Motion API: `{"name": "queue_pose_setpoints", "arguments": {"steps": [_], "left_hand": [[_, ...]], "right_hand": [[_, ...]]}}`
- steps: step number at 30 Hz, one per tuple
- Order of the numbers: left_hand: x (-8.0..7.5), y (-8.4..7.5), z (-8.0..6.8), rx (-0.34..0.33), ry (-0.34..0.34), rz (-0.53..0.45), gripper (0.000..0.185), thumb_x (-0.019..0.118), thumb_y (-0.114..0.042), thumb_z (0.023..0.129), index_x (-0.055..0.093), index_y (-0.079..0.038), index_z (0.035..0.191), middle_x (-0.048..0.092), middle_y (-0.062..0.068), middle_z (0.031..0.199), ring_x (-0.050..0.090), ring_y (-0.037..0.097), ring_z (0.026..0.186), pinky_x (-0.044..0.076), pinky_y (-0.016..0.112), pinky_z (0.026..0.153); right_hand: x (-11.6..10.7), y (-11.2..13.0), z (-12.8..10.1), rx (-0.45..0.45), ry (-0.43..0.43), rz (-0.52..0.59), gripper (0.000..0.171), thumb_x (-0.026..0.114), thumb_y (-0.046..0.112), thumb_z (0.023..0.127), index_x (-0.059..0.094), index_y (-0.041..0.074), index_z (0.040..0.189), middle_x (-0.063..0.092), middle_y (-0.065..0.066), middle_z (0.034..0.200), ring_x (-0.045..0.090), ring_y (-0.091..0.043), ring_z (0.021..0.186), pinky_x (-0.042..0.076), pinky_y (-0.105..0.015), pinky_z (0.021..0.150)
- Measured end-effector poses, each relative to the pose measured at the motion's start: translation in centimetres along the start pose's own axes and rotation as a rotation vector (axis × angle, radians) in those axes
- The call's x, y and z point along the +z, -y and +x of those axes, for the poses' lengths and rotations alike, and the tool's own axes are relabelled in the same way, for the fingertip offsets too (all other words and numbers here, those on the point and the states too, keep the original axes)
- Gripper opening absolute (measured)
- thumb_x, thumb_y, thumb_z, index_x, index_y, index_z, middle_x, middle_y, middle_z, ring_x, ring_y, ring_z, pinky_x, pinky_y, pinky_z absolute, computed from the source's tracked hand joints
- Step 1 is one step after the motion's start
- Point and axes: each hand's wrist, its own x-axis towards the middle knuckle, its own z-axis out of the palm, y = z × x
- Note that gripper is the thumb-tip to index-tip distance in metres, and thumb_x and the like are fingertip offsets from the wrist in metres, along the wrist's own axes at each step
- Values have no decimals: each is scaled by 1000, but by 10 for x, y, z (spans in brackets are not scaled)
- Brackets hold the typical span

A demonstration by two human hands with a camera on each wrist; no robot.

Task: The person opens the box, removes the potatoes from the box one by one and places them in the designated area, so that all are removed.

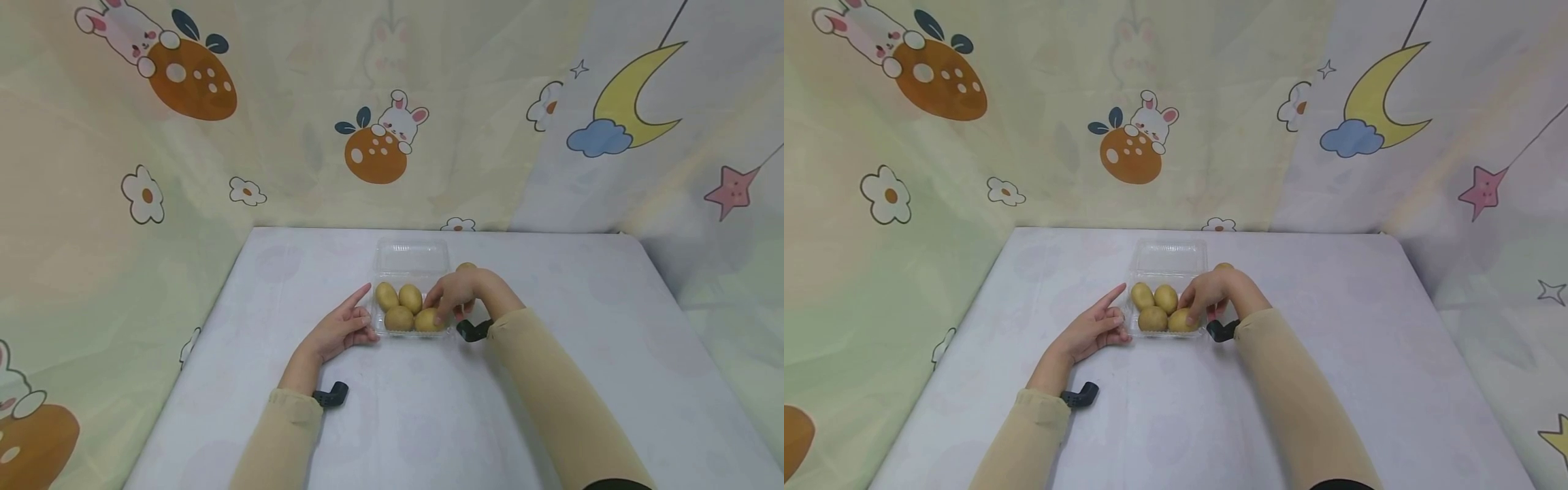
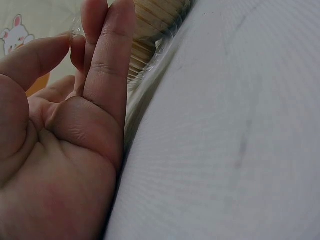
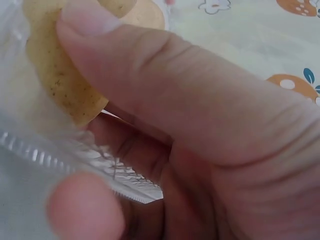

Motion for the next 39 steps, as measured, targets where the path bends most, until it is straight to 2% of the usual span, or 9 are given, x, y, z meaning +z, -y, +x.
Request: {"name": "queue_pose_setpoints", "arguments": {"steps": [13, 20, 26, 32, 39], "left_hand": [[1, -1, -1, -6, -4, 1, 74, 53, -7, 101, 14, -34, 159, 54, 2, 91, 71, 19, 85, 60, 38, 87], [0, 0, 0, 4, 7, 3, 76, 53, -6, 101, 12, -32, 159, 55, 2, 91, 72, 19, 85, 60, 38, 87], [0, -1, -1, 2, 6, -4, 76, 54, -8, 101, 13, -33, 159, 54, 2, 92, 72, 20, 85, 60, 38, 87], [0, 0, 0, 1, 8, -3, 76, 53, -7, 101, 12, -32, 159, 54, 2, 92, 72, 19, 85, 60, 38, 87], [-1, 0, 0, -10, -6, -2, 76, 54, -7, 101, 13, -33, 159, 54, 2, 92, 71, 20, 85, 60, 38, 87]], "right_hand": [[-1, -2, 0, -16, -3, 32, 44, 81, 27, 80, 68, 32, 122, 65, 4, 109, 57, -13, 56, 35, -20, 49], [-4, -4, -4, -39, -61, -17, 47, 82, 35, 79, 67, 35, 124, 66, 6, 110, 52, -11, 50, 33, -20, 47], [-8, -8, -10, -116, -91, -20, 46, 81, 37, 78, 67, 38, 122, 66, 7, 112, 54, -17, 53, 34, -21, 48], [-12, -15, -13, -229, -124, 18, 39, 77, 34, 83, 67, 33, 120, 65, 4, 115, 45, -16, 50, 32, -23, 46], [-10, -23, -15, -238, -209, 100, 43, 79, 42, 81, 66, 35, 121, 63, 2, 117, 40, -15, 49, 34, -24, 47]]}}
